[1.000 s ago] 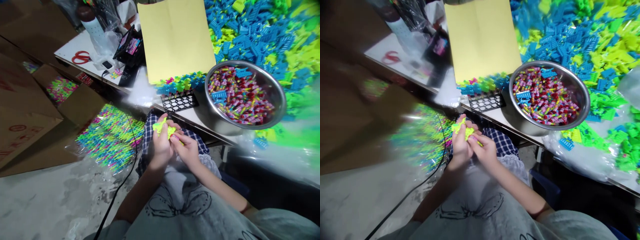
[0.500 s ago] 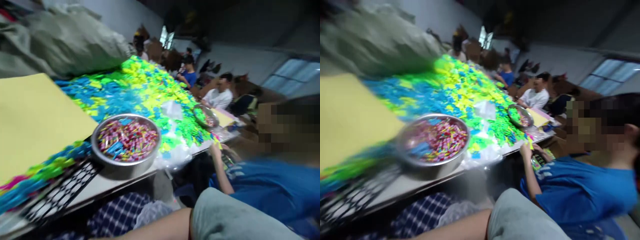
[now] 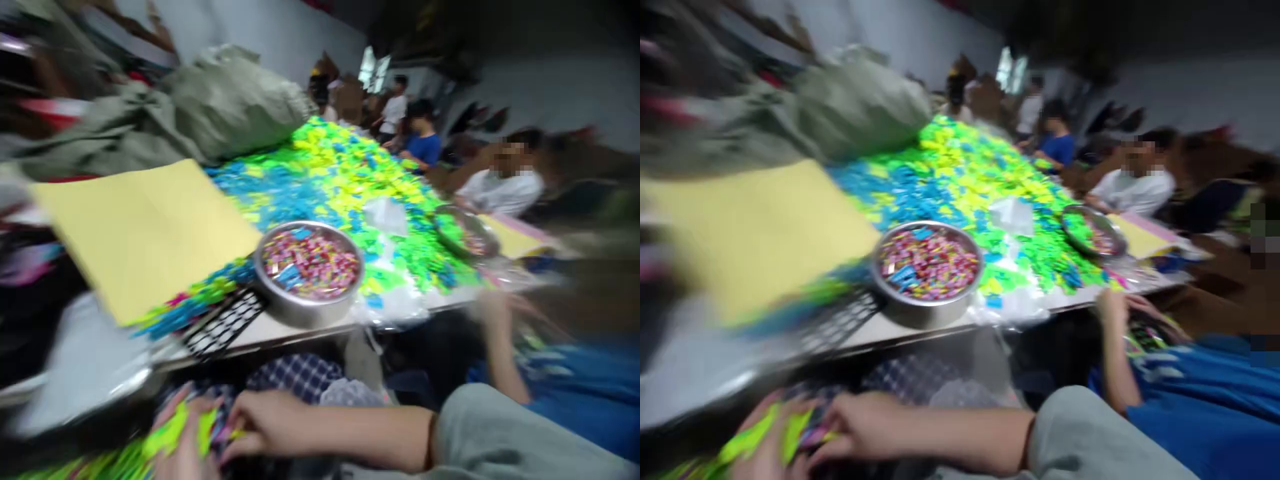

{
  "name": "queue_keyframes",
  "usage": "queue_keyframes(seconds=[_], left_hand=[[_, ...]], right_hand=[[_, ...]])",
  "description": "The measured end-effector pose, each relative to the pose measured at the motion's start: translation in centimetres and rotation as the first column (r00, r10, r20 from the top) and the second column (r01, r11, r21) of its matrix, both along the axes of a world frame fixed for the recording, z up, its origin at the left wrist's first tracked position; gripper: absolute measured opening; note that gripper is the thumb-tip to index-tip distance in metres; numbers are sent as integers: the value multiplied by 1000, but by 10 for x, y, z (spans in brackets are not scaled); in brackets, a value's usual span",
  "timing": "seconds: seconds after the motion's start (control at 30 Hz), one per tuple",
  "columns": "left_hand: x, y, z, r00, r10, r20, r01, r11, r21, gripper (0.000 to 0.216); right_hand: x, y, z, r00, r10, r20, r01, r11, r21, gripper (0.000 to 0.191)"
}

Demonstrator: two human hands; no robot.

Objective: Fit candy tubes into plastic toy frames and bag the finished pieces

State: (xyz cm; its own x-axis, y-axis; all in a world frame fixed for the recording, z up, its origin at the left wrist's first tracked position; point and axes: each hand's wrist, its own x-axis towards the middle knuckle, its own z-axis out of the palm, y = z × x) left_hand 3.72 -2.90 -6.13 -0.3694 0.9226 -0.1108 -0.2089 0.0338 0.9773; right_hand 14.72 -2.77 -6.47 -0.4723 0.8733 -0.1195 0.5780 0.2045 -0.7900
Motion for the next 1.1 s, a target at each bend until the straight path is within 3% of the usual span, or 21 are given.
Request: queue_keyframes(seconds=[0.03,0.13,0.23,0.3,0.47,0.7,0.9,1.0,1.1], left_hand=[[-7,-7,-5,998,51,-35,-52,998,-25,44],[-18,-17,-26,997,-51,-66,50,999,-22,62],[-27,-14,-55,996,-24,-84,25,1000,13,62],[-33,-6,-76,980,21,-199,-23,1000,-8,56],[-39,19,-113,941,-120,-316,135,990,26,52],[-39,29,-123,907,-175,-383,209,977,50,55],[-45,26,-124,891,-93,-444,136,989,66,43],[-50,18,-130,889,-61,-454,100,993,63,39],[-53,8,-139,866,-104,-490,121,993,2,42]], right_hand=[[-2,1,-7,999,22,40,-24,999,33,38],[-1,4,-21,998,52,36,-56,992,116,23],[8,13,-27,996,-17,-84,29,990,140,13],[17,21,-31,984,-77,-162,102,983,153,12],[35,49,-42,937,-227,-266,269,954,133,18],[41,69,-52,900,-340,-273,388,911,143,26],[42,81,-57,892,-369,-261,437,851,292,22],[39,89,-61,868,-423,-262,490,817,305,23],[33,101,-67,845,-470,-257,531,795,292,26]])
